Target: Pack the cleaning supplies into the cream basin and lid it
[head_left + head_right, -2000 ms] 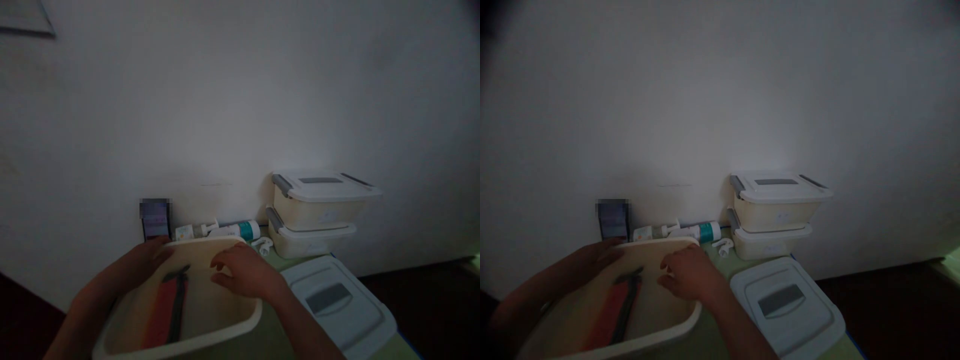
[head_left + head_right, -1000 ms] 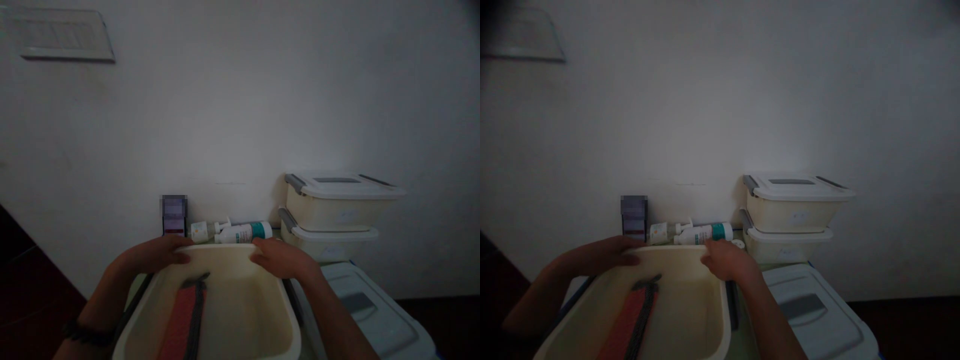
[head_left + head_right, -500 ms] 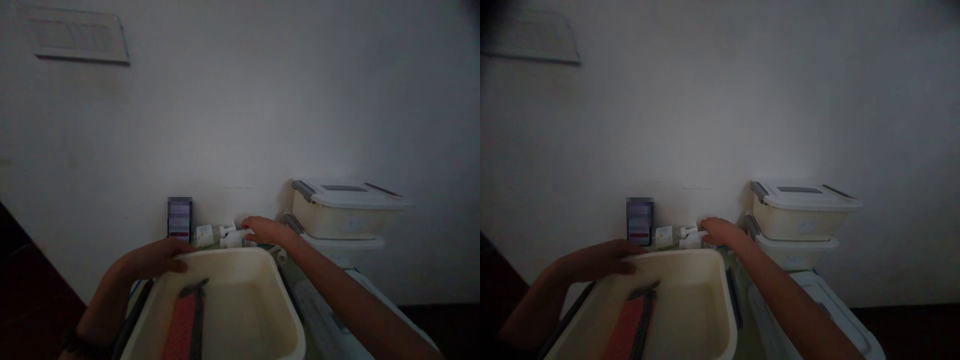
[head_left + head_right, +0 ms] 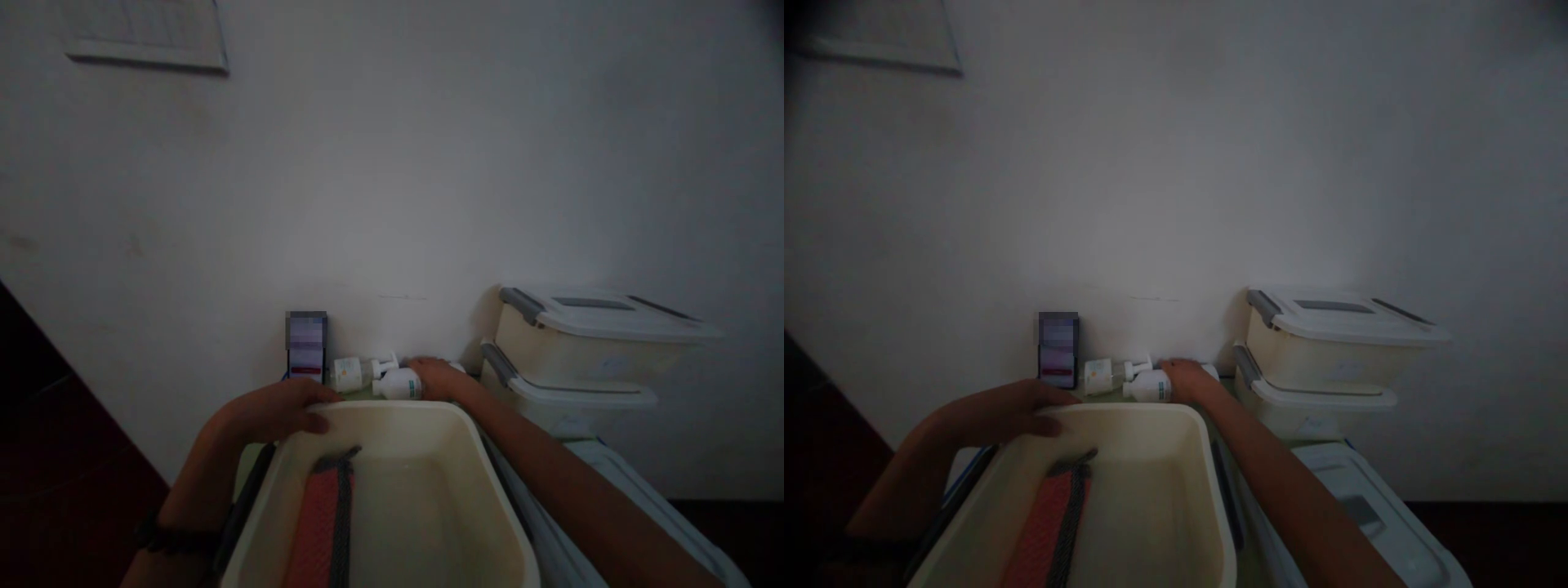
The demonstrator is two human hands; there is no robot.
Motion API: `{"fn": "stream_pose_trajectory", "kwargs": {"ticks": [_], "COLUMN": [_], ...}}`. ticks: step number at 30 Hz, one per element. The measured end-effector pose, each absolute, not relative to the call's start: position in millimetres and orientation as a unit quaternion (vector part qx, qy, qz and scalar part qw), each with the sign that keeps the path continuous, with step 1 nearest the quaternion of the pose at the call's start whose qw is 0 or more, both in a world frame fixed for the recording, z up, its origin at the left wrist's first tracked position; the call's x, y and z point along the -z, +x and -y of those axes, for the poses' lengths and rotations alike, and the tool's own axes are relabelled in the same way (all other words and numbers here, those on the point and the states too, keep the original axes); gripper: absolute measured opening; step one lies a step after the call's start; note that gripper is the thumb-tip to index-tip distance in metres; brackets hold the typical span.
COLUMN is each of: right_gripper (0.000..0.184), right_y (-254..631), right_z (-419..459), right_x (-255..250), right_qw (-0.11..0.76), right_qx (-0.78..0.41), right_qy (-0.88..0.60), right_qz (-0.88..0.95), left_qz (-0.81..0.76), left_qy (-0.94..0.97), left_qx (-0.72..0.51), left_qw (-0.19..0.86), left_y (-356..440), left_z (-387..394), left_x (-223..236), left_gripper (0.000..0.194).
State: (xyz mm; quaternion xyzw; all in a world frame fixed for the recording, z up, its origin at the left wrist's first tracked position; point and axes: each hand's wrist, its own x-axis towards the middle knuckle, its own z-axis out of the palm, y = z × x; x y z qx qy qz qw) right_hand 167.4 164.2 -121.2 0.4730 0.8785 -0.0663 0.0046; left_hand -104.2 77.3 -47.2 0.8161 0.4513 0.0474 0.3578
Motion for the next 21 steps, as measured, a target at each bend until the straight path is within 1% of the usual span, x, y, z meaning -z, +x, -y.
{"fn": "stream_pose_trajectory", "kwargs": {"ticks": [4,7,13,16,17,19,21], "right_gripper": [0.050,0.054,0.066,0.069,0.069,0.062,0.061], "right_y": [169,171,175,173,173,172,172], "right_z": [-162,-162,-147,-119,-107,-82,-60], "right_x": [123,114,61,34,28,21,22], "right_qw": [-0.042,-0.102,-0.232,-0.306,-0.374,-0.452,-0.474], "right_qx": [0.072,0.073,0.026,-0.002,0.003,0.052,0.126], "right_qy": [0.482,0.487,0.478,0.476,0.461,0.444,0.451], "right_qz": [-0.872,-0.864,-0.847,-0.825,-0.805,-0.772,-0.746], "left_qz": [-0.457,-0.459,-0.477,-0.497,-0.499,-0.491,-0.458], "left_qy": [0.807,0.812,0.829,0.818,0.813,0.802,0.797], "left_qx": [-0.058,-0.056,-0.097,-0.146,-0.174,-0.250,-0.330], "left_qw": [0.368,0.356,0.274,0.251,0.245,0.230,0.213], "left_y": [-106,-107,-96,-88,-87,-84,-81], "left_z": [-77,-78,-88,-92,-91,-86,-76], "left_x": [47,48,58,58,56,48,38], "left_gripper": [0.035,0.034,0.030,0.034,0.037,0.042,0.044]}}
